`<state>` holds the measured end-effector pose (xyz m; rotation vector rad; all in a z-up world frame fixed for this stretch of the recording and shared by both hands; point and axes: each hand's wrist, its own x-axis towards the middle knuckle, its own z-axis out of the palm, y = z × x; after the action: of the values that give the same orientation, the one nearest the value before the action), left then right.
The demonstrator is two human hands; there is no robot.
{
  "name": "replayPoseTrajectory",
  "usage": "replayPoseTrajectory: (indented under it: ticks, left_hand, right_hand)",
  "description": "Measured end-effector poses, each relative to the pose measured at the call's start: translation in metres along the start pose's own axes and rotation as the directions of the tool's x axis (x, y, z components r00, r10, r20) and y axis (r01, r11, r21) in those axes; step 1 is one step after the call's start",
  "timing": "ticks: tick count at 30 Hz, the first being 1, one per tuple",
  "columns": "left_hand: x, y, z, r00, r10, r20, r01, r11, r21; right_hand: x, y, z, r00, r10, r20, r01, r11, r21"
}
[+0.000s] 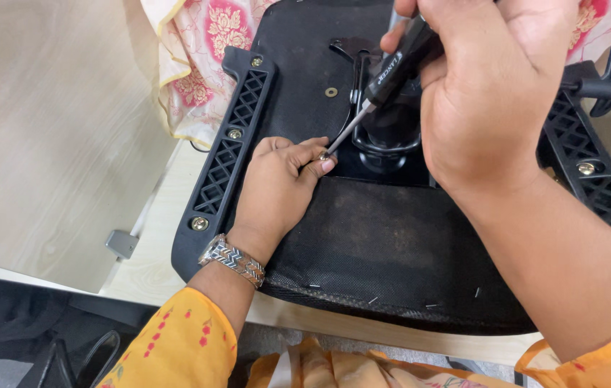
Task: The person uses a screwdriver to tighten screws on the underside of a black office chair, securing the central gas-lift mechanism to the seat base. The person repeatedly turns the screwdriver to fasten the hardware.
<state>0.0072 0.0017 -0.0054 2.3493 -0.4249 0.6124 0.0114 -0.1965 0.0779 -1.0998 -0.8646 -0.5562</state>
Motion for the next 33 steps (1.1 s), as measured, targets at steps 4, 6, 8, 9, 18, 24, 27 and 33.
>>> replayPoseTrajectory:
  ticks: [4, 6, 8, 9, 18, 24, 27, 33]
  left_hand:
    - [-0.001, 0.001, -0.002, 1.000, -0.022, 0.014, 0.022, 1.000, 0.002]
    - [-0.001, 0.002, -0.002, 1.000, -0.016, 0.018, 0.016, 1.000, -0.002]
    - [0.000, 0.002, -0.002, 1.000, -0.006, 0.025, 0.006, 1.000, -0.011]
    - [-0.001, 0.003, -0.003, 1.000, -0.019, 0.025, 0.019, 1.000, -0.007]
    - [-0.001, 0.010, -0.005, 0.996, -0.076, 0.041, 0.076, 0.997, 0.014]
    - [-0.003, 0.011, -0.007, 1.000, -0.023, 0.022, 0.022, 0.999, 0.025]
    - [-0.004, 0.009, -0.006, 0.998, -0.046, 0.035, 0.046, 0.999, 0.016]
    - [-0.003, 0.006, -0.005, 1.000, -0.003, 0.016, 0.003, 1.000, 0.021]
  right_hand:
    - [-0.001, -0.001, 0.007, 1.000, -0.027, 0.012, 0.027, 1.000, -0.012]
    - [-0.001, -0.003, 0.009, 1.000, -0.011, -0.007, 0.011, 1.000, -0.007]
    - [0.000, -0.005, 0.012, 0.997, 0.043, -0.066, -0.044, 0.999, -0.007]
    - [0.000, -0.006, 0.014, 0.995, 0.061, -0.082, -0.062, 0.998, -0.008]
    - [-0.005, -0.024, 0.024, 0.992, 0.054, -0.113, -0.047, 0.997, 0.061]
    - [-0.016, -0.020, 0.032, 0.999, 0.038, -0.031, -0.038, 0.999, -0.029]
    - [-0.020, -0.022, 0.035, 0.999, 0.050, -0.016, -0.052, 0.990, -0.133]
    - [-0.009, -0.040, 0.036, 0.969, 0.226, 0.095, -0.163, 0.883, -0.440]
